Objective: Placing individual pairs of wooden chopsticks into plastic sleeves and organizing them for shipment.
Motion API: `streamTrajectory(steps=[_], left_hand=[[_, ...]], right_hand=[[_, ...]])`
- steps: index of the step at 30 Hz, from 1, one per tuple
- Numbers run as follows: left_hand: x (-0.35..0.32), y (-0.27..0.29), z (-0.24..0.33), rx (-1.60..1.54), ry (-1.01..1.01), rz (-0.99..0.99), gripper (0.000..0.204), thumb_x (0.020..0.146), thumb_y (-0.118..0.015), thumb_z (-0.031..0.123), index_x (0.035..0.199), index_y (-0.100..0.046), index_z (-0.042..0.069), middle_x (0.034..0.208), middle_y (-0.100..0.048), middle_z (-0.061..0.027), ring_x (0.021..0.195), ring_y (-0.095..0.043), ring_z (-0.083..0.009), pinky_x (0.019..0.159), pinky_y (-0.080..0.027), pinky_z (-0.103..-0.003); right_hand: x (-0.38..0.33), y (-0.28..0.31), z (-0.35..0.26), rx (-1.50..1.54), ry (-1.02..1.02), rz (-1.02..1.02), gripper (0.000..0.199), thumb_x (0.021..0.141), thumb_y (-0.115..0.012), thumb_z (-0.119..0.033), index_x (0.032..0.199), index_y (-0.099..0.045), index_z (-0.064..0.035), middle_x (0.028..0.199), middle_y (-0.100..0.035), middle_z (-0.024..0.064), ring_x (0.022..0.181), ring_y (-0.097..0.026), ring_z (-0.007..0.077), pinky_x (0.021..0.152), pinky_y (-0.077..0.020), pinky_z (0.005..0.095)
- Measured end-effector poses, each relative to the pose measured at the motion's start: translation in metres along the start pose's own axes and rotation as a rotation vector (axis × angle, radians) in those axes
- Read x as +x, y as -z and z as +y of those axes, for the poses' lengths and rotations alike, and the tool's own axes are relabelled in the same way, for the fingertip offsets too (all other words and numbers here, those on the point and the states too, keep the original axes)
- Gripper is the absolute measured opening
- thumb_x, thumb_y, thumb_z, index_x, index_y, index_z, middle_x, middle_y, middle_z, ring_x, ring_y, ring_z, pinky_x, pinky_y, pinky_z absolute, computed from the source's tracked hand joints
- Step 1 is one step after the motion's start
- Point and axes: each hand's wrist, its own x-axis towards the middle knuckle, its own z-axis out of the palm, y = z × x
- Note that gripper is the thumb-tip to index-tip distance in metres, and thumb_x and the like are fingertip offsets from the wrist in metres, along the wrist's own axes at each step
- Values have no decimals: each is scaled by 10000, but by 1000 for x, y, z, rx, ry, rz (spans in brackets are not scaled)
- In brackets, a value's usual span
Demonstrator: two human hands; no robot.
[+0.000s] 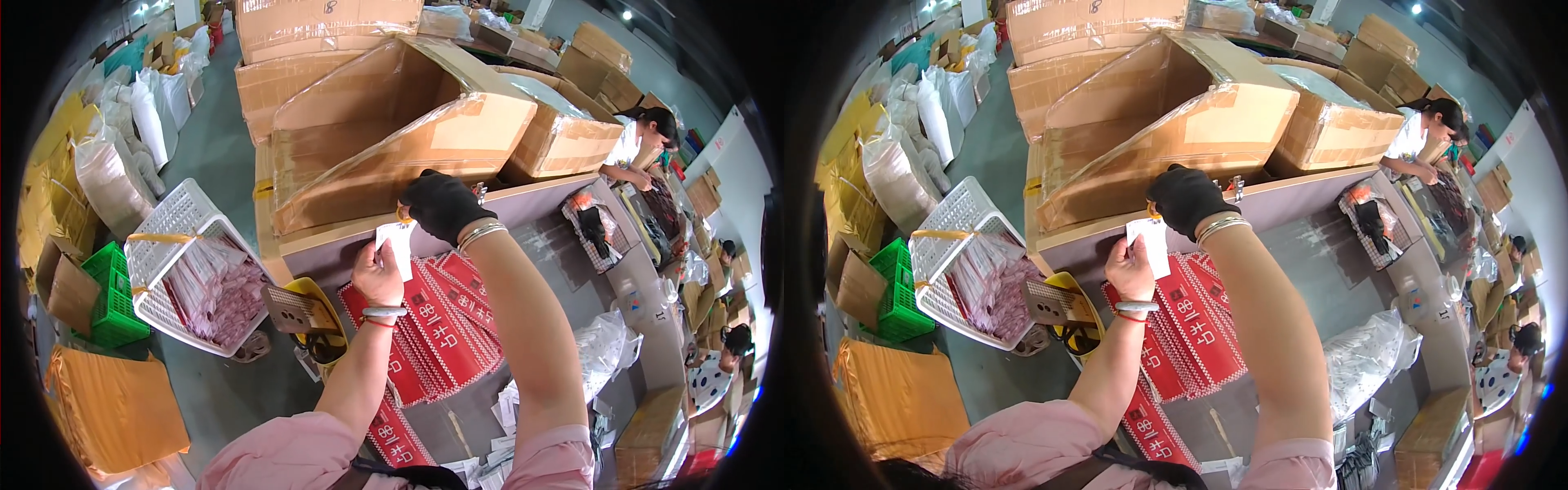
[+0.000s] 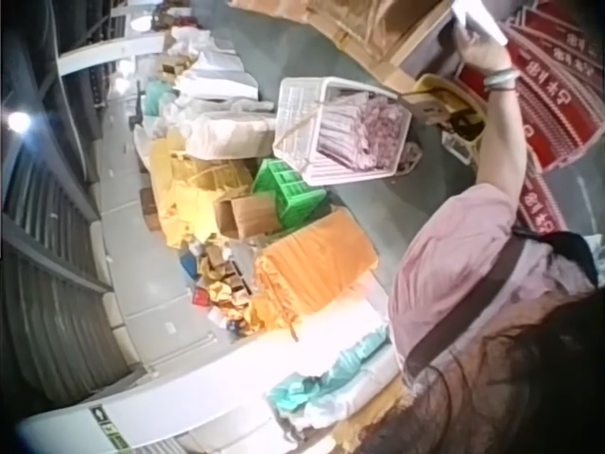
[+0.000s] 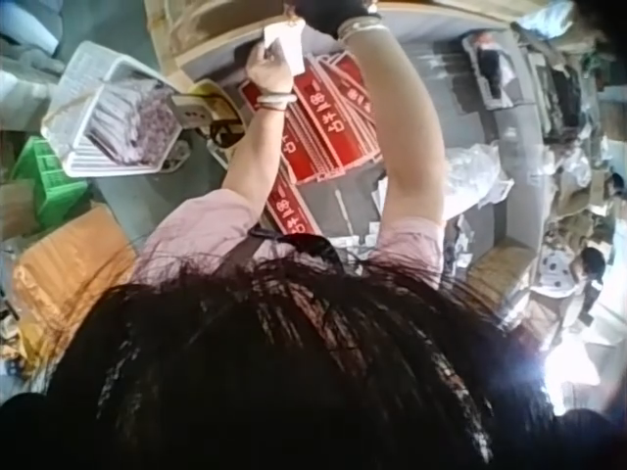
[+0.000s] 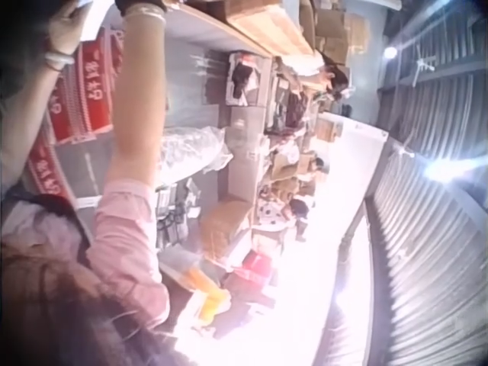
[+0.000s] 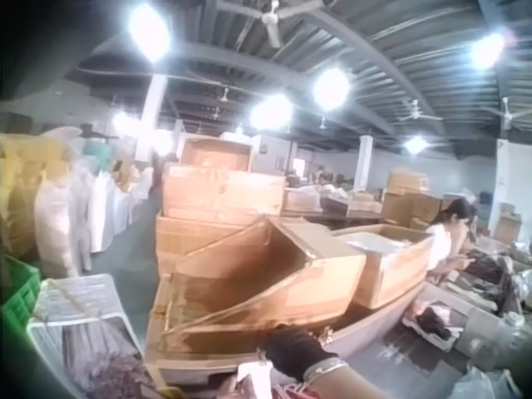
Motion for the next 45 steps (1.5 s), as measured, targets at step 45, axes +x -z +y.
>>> streamTrajectory(steps=[45], left_hand=[[-268,139,101,64,-865,-1967,182,703,-774,125,832,-647,105,849,-587,-91,798,-606,-319,716,-499,-432]], right_hand=[[-674,41,-561,-274,-2470,-216,350,833,-620,-204,1137,-657,-35,1084,-654,203,1041,-613,386,909,-494,457]])
